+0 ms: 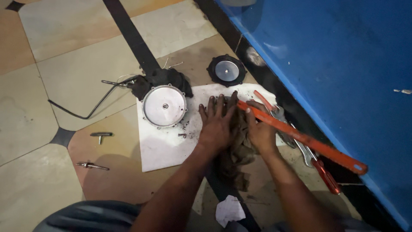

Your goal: The person cleans a disassembled mechanical component, likely a motorcycle stator or clutch assembly, using a rag and a long orange tool. They wipe the surface and use the tool to scrape or clean specific areas of the metal part while sitting on the floor.

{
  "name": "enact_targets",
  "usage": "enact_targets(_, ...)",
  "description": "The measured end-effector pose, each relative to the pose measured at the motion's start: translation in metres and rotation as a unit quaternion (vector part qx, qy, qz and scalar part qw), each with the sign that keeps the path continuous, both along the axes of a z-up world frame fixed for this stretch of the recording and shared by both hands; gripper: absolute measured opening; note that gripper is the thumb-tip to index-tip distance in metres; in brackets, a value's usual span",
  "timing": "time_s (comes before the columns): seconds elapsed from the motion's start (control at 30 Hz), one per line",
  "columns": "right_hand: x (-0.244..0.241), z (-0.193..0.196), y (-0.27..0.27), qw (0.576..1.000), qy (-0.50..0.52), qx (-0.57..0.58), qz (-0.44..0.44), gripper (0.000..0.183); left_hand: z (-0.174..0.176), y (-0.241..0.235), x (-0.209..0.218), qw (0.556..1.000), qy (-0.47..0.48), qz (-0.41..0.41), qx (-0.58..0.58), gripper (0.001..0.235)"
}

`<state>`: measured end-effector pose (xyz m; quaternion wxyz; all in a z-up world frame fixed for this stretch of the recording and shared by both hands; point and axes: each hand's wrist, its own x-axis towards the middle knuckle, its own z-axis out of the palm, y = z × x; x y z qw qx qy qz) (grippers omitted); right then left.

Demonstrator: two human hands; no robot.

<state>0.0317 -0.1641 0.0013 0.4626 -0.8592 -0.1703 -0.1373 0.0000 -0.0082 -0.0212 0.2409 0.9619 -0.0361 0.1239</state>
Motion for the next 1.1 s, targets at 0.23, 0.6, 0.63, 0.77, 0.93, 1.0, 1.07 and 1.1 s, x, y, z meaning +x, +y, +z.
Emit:
enact_targets(0.23,0.006,-0.018,0.022,0.995,-0.066,-0.058,-0.038,0.023,-0.004,0.011,-0.002,0.997,0.000,-0.018,-0.075,0.095)
enact_targets(0.6,-0.004,-0.001,0.048,0.966,-0.088,-0.213,-0.119,0.016,-0.021,0.011,0.006,0.995,-0.026,-0.033,-0.095,0.099)
enact_targets(0.63,0.000,-0.003,0.049,0.960,-0.104,-0.236,-0.109,0.015,-0.019,0.012,0.006,0.995,-0.017,-0.039,-0.086,0.100)
enact_targets(0.77,0.018,-0.012,0.060,0.904,-0.206,-0.358,-0.112,0.015,-0.015,0.015,0.005,0.998,0.005,-0.058,-0.033,0.102)
enact_targets(0.93,0.001,0.000,0.052,0.958,-0.206,-0.198,-0.032,0.017,-0.007,0.014,0.006,0.997,0.044,-0.036,-0.045,0.110)
enact_targets(1.0,-0.001,-0.001,0.052,0.958,-0.134,-0.231,-0.101,0.015,-0.004,0.016,0.005,0.996,0.069,-0.028,-0.040,0.116)
enact_targets(1.07,0.000,-0.011,0.053,0.958,-0.100,-0.223,-0.150,0.016,-0.005,0.015,0.003,0.999,0.031,-0.027,-0.027,0.114)
enact_targets(1.1,0.004,-0.015,0.057,0.960,-0.105,-0.199,-0.165,0.015,-0.007,0.014,0.003,0.998,0.045,-0.032,-0.019,0.114)
